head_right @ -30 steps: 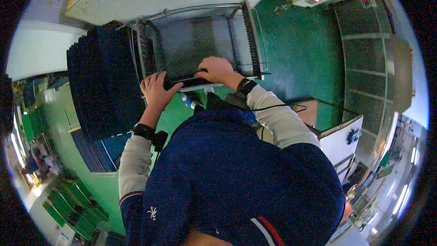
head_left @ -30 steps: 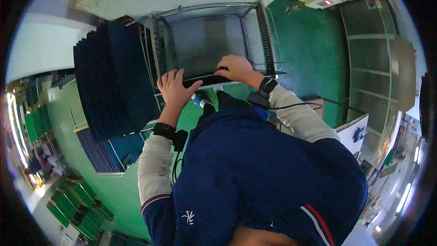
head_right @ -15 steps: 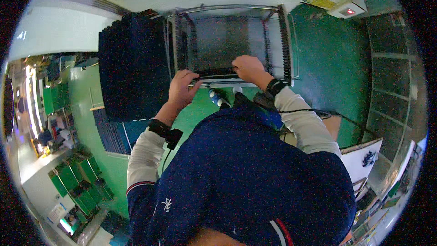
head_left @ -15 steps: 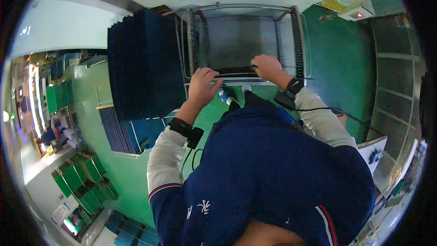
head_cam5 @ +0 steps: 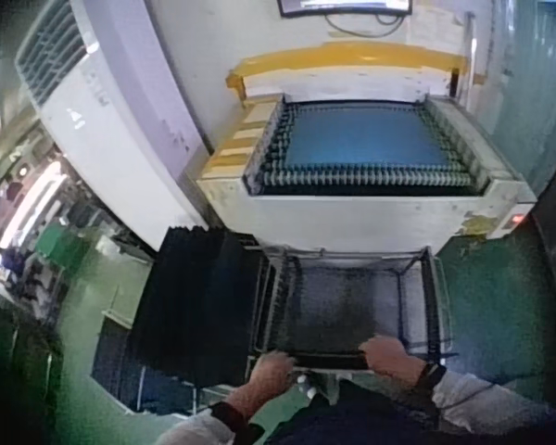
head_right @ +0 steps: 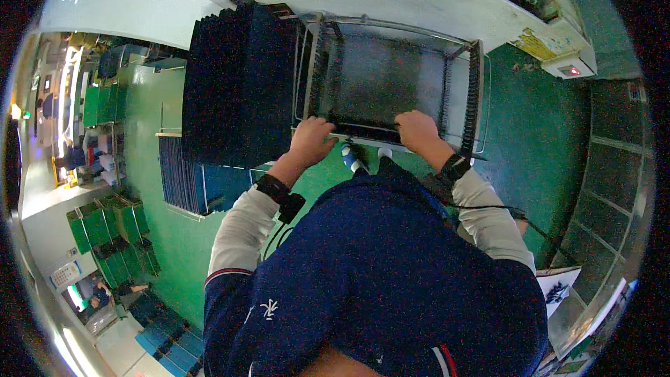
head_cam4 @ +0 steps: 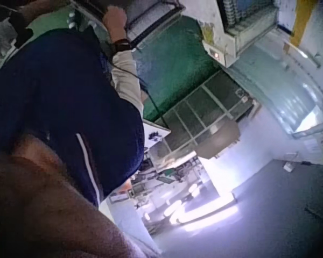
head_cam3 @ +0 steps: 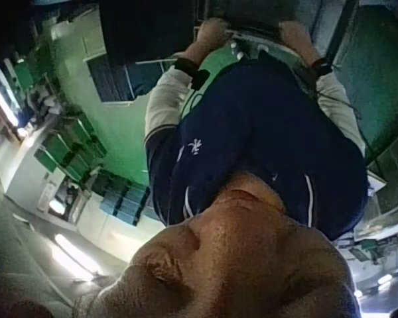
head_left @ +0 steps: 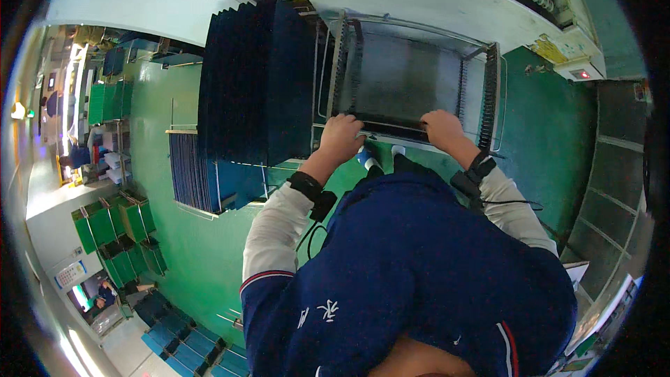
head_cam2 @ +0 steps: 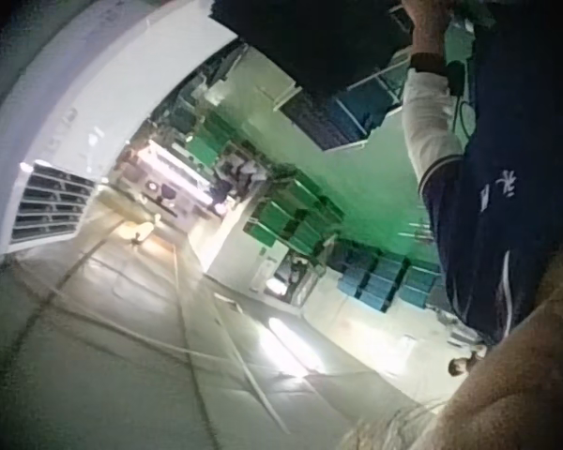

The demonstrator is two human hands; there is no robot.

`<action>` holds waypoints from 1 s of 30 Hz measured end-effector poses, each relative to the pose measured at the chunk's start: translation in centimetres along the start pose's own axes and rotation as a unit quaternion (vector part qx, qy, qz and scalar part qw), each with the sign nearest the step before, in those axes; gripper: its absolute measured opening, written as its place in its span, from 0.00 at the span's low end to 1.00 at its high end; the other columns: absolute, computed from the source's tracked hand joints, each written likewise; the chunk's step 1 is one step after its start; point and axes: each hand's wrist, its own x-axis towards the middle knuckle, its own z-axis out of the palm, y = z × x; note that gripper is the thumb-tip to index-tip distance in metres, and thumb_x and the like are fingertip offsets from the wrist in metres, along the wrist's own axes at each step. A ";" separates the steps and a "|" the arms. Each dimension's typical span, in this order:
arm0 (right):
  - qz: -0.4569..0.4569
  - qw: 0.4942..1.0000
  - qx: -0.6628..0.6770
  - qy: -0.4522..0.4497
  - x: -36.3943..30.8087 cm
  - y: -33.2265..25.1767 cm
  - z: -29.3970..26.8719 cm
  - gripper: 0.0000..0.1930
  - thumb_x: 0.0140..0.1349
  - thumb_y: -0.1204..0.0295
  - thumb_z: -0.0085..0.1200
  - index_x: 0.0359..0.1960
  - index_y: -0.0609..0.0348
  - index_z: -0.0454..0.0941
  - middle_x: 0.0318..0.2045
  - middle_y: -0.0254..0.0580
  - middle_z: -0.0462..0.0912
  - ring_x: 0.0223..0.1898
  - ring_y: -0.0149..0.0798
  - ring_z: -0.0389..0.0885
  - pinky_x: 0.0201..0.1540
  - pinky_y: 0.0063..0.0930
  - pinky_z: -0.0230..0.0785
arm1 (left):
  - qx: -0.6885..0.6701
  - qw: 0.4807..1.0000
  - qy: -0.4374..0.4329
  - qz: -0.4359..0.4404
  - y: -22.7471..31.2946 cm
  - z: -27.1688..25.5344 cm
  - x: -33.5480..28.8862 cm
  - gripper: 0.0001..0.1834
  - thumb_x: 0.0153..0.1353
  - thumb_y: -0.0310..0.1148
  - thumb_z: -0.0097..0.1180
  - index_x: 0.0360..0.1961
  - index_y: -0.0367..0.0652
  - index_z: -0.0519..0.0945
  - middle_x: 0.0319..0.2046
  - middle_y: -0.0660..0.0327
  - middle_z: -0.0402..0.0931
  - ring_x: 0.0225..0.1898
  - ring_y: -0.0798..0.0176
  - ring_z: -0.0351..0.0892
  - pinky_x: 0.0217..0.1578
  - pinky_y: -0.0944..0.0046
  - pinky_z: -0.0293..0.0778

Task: Moving blue panels from a sorting rack into a processing machine.

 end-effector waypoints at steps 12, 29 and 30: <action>-0.027 0.998 -0.058 0.027 0.0 1.1 -0.5 0.06 0.56 0.73 0.50 0.30 0.57 0.80 0.31 0.51 0.82 0.39 0.58 0.81 0.40 0.52 0.73 | 0.075 0.981 -0.175 -0.041 -0.8 0.8 4.4 0.08 0.55 0.31 0.57 0.32 0.46 0.87 0.34 0.52 0.86 0.37 0.46 0.87 0.36 0.48 0.82; -0.130 0.989 0.057 0.040 1.4 2.4 -2.5 0.17 0.64 0.58 0.60 0.30 0.62 0.79 0.29 0.54 0.80 0.33 0.60 0.78 0.37 0.51 0.68 | 0.087 0.990 -0.108 -0.009 -2.4 5.5 5.1 0.08 0.50 0.36 0.63 0.30 0.48 0.88 0.33 0.58 0.86 0.37 0.50 0.86 0.33 0.49 0.79; -0.133 0.986 0.088 0.042 1.6 2.6 -2.3 0.19 0.65 0.56 0.59 0.30 0.63 0.79 0.29 0.54 0.80 0.33 0.60 0.78 0.37 0.51 0.68 | 0.076 0.991 -0.110 -0.016 -1.7 3.9 4.7 0.08 0.50 0.36 0.63 0.30 0.47 0.88 0.33 0.57 0.86 0.37 0.49 0.86 0.33 0.50 0.80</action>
